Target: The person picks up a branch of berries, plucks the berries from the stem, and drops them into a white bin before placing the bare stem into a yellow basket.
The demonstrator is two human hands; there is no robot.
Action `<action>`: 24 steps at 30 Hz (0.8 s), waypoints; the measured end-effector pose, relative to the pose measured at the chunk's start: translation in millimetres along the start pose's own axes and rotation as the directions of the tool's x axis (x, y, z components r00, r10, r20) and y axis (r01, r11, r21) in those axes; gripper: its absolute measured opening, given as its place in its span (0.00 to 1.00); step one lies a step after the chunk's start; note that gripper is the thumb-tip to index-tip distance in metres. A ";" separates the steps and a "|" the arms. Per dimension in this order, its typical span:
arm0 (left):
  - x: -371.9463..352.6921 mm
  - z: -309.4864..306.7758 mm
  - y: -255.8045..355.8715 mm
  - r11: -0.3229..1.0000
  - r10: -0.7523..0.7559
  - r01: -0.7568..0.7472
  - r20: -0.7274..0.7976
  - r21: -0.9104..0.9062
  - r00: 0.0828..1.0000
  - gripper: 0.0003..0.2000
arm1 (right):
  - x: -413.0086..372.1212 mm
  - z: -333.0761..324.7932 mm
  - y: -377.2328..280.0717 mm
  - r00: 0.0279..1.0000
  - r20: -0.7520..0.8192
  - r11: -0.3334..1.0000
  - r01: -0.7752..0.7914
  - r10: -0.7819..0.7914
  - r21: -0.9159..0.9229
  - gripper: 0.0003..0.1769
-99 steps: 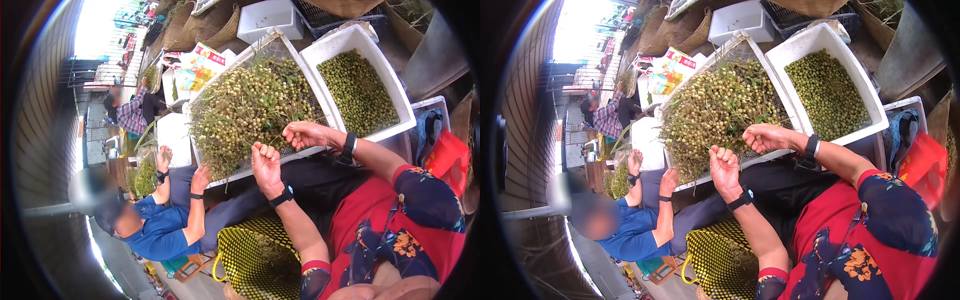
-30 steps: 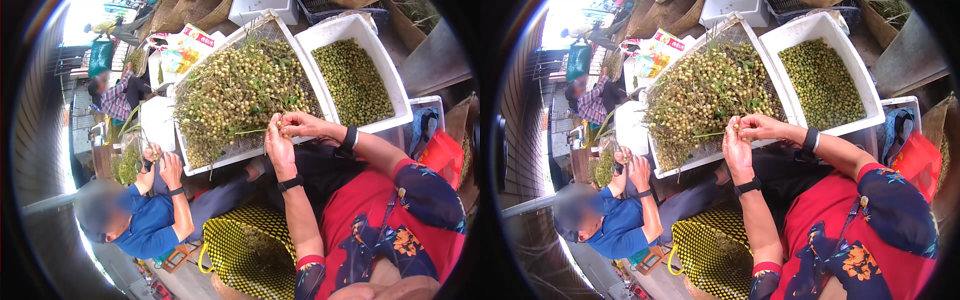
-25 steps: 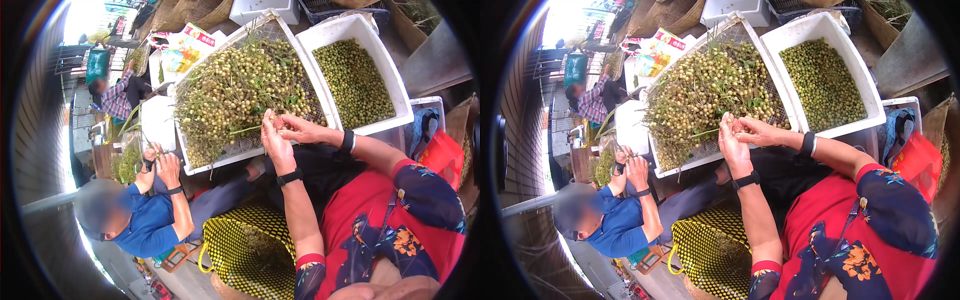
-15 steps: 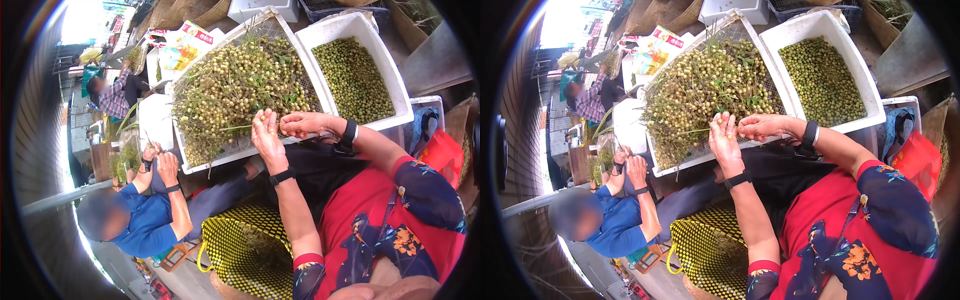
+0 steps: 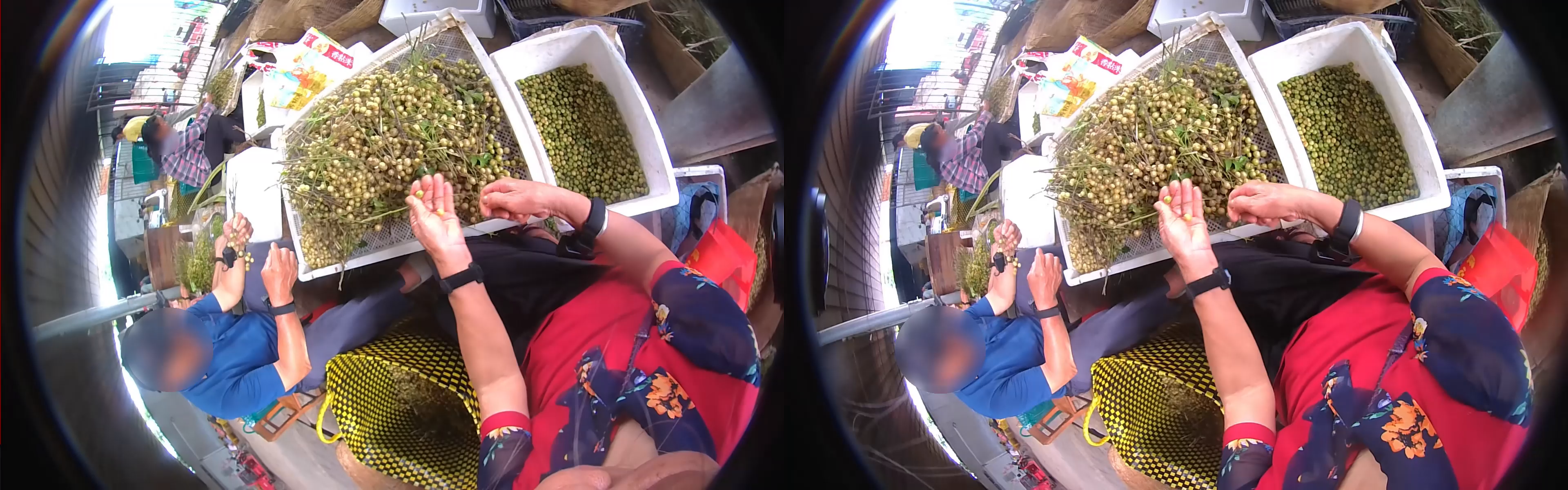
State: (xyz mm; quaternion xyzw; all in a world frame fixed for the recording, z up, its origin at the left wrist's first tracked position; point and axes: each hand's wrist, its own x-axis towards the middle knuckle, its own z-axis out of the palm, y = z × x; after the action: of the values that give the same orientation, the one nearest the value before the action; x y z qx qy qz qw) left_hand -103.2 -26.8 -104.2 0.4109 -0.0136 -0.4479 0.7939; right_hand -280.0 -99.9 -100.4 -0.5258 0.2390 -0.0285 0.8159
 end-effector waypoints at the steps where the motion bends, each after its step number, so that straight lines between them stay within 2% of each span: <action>1: 2.5 -1.4 5.6 1.000 0.017 -0.017 -0.023 -0.014 1.000 0.18 | 1.1 -3.7 2.7 0.992 -0.113 0.985 0.044 -0.063 -0.165 0.12; 2: 3.1 -3.8 10.1 0.999 0.034 -0.034 -0.010 0.008 0.999 0.18 | 9.3 -13.1 10.2 0.917 -0.150 0.842 0.261 -0.369 -0.472 0.11; 3: 1.5 -4.0 13.3 0.998 0.049 -0.049 0.002 0.031 0.999 0.18 | 11.8 -12.8 4.6 0.707 -0.092 0.428 0.314 -0.701 -0.848 0.11; 5: -2.9 -1.9 12.3 0.998 0.051 -0.052 0.033 0.038 0.998 0.18 | 4.1 -8.8 -2.2 0.617 -0.118 0.091 -0.076 -0.778 -0.993 0.10; 7: -5.1 3.2 5.8 0.998 0.050 -0.052 0.050 0.046 0.998 0.17 | 15.0 -1.4 4.0 0.687 -0.239 0.394 0.075 -0.686 -0.916 0.09; 8: -8.8 7.7 2.7 0.996 0.050 -0.053 0.033 0.067 0.998 0.17 | 16.0 10.5 -0.6 0.666 -0.259 0.498 0.195 -0.699 -0.845 0.08; 9: -12.8 12.9 -1.0 0.995 0.049 -0.051 0.017 0.087 0.999 0.17 | 13.3 20.0 -6.8 0.689 -0.240 0.575 0.305 -0.684 -0.759 0.09; 11: -20.5 24.0 -8.2 0.990 0.077 -0.078 0.009 0.116 0.997 0.19 | 10.5 33.6 -12.6 0.831 -0.266 0.809 0.318 -0.489 -0.493 0.10; 13: -27.0 26.7 -16.1 0.967 0.130 -0.132 0.023 0.219 0.991 0.19 | 23.8 34.5 4.4 0.801 -0.278 0.808 0.378 -0.530 -0.453 0.12; 15: -35.6 28.4 -17.4 0.960 0.148 -0.147 0.015 0.237 0.989 0.19 | 33.8 33.6 13.5 0.790 -0.266 0.823 0.468 -0.553 -0.323 0.12; 17: -43.6 28.3 -15.8 0.944 0.165 -0.170 0.041 0.281 0.985 0.20 | 31.4 30.9 17.1 0.811 -0.249 0.844 0.473 -0.529 -0.252 0.11; 19: -44.7 22.1 -15.0 0.945 0.151 -0.166 0.075 0.282 0.986 0.20 | 25.9 24.7 13.8 0.945 -0.098 0.950 0.307 -0.311 -0.051 0.09; 20: -45.3 20.3 -15.2 0.945 0.148 -0.159 0.062 0.284 0.987 0.21 | 22.7 22.9 11.9 0.915 -0.119 0.910 0.356 -0.386 -0.214 0.06; 21: -46.0 21.4 -13.7 0.946 0.146 -0.154 0.050 0.285 0.988 0.22 | 23.8 19.2 14.5 0.915 -0.117 0.909 0.357 -0.387 -0.216 0.06; 22: -46.8 22.1 -11.0 0.946 0.149 -0.158 0.052 0.282 0.987 0.22 | 24.6 13.2 18.3 0.844 -0.164 0.779 0.372 -0.510 -0.505 0.07; 23: -48.2 22.7 -8.3 0.932 0.140 -0.154 0.064 0.328 0.988 0.22 | 24.4 7.0 21.0 0.757 -0.164 0.579 0.322 -0.632 -0.749 0.08; 24: -49.4 22.1 -7.2 0.916 0.130 -0.149 0.076 0.373 0.989 0.22 | 19.9 4.6 16.0 0.532 -0.098 0.318 0.339 -0.841 -0.886 0.10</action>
State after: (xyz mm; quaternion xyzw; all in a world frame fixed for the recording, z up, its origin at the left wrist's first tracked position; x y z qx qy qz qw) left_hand -146.4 -7.1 -77.2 0.5428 -0.1487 -0.3894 0.7291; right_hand -263.8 -94.8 -120.0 -0.8393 0.2244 -0.3861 0.3100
